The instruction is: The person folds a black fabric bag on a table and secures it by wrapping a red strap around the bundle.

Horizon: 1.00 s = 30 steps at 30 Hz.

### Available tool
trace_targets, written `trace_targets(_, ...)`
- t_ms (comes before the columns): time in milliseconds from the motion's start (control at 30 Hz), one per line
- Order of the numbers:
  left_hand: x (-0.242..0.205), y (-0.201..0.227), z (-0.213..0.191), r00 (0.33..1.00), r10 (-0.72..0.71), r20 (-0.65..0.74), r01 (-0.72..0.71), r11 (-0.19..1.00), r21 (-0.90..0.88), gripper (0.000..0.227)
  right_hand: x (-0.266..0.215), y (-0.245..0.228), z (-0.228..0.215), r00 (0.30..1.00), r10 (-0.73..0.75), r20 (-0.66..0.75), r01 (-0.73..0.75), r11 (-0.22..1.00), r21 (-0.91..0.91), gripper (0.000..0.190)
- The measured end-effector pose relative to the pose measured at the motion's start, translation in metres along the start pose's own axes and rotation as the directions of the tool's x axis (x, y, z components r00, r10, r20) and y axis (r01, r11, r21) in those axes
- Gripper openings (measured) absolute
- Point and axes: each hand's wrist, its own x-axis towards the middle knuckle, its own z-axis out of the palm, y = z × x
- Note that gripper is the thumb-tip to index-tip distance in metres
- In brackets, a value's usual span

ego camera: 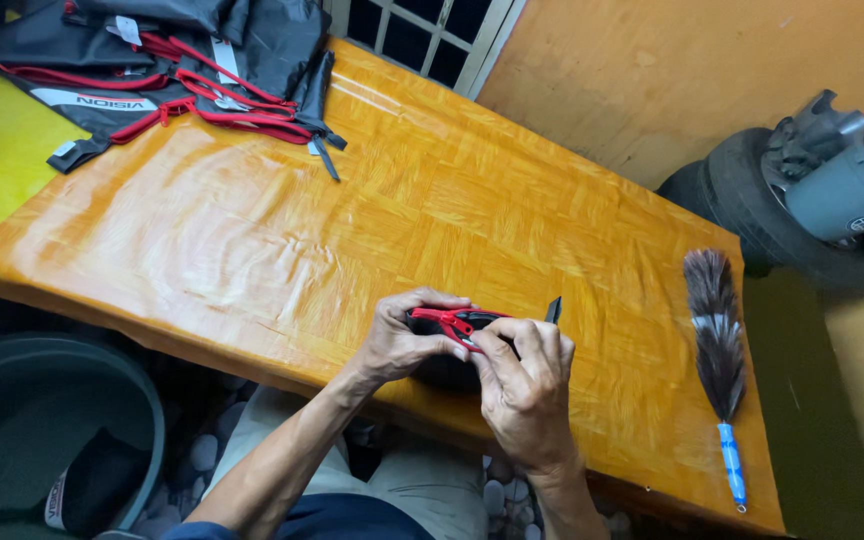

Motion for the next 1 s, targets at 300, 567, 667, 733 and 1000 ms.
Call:
trace_targets(300, 0.004, 0.003, 0.002, 0.996, 0.045, 0.082, -0.032, 0.989, -0.146, 0.044, 0.004, 0.002, -0.001, 0.988, 0.105, 0.116, -0.108, 0.994, 0.022, 0.010)
trace_targets(567, 0.000, -0.008, 0.004, 0.996, 0.054, 0.066, -0.041, 0.983, -0.179, 0.040, -0.006, 0.004, 0.006, 1.000, 0.030, 0.003, -0.030, 0.999, 0.039, 0.030)
trace_targets(667, 0.001, -0.004, 0.004, 0.998, 0.037, 0.049, -0.029, 0.988, -0.150, 0.040, -0.005, 0.004, 0.007, 1.000, 0.011, -0.020, -0.010, 0.999, 0.039, 0.029)
trace_targets(733, 0.001, 0.000, 0.005, 0.999, 0.024, 0.039, -0.018, 0.991, -0.134, 0.040, -0.005, 0.002, 0.005, 0.999, 0.016, -0.038, -0.013, 0.997, 0.075, 0.022)
trace_targets(1000, -0.001, -0.005, 0.001, 0.997, 0.006, 0.078, 0.004, 0.993, -0.122, 0.044, 0.005, -0.001, -0.011, 0.970, 0.063, 0.235, -0.069, 0.997, 0.019, 0.027)
